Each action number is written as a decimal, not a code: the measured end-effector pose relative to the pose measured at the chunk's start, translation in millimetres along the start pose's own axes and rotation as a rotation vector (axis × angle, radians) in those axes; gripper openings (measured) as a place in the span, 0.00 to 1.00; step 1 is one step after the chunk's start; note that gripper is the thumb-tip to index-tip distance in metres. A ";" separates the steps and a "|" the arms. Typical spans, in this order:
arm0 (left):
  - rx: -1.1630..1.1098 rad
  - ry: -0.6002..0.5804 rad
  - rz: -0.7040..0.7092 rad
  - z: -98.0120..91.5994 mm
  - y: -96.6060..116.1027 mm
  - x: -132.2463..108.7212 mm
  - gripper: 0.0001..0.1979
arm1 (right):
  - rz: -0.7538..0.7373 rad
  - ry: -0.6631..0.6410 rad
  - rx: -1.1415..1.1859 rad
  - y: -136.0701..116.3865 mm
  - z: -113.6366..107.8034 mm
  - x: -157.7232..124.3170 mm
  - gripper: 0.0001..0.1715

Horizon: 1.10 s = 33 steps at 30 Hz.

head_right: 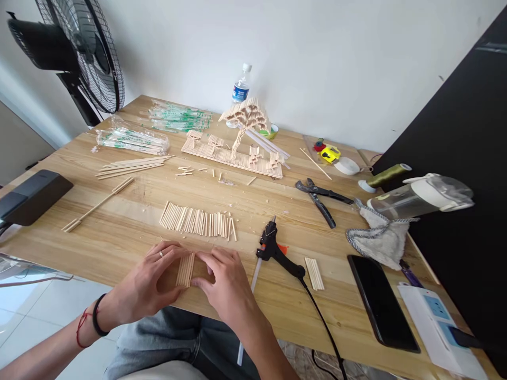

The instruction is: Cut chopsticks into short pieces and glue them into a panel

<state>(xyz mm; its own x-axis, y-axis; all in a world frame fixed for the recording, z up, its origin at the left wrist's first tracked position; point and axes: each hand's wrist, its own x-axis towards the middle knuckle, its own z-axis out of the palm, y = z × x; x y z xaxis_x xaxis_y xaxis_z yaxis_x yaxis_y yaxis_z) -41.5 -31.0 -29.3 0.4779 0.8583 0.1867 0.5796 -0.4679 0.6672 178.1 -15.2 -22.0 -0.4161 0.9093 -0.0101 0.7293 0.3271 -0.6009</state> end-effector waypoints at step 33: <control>0.026 0.011 0.070 2.6 -3.8 -2.1 0.32 | -0.052 -0.023 0.007 1.3 -5.4 -1.4 0.32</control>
<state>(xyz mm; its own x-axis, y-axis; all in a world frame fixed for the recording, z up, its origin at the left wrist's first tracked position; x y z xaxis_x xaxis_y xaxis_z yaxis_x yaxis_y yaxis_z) -43.0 -31.6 -34.1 0.5104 0.8256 0.2404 0.5619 -0.5318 0.6336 182.6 -14.6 -18.5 -0.4662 0.8847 0.0031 0.7022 0.3722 -0.6070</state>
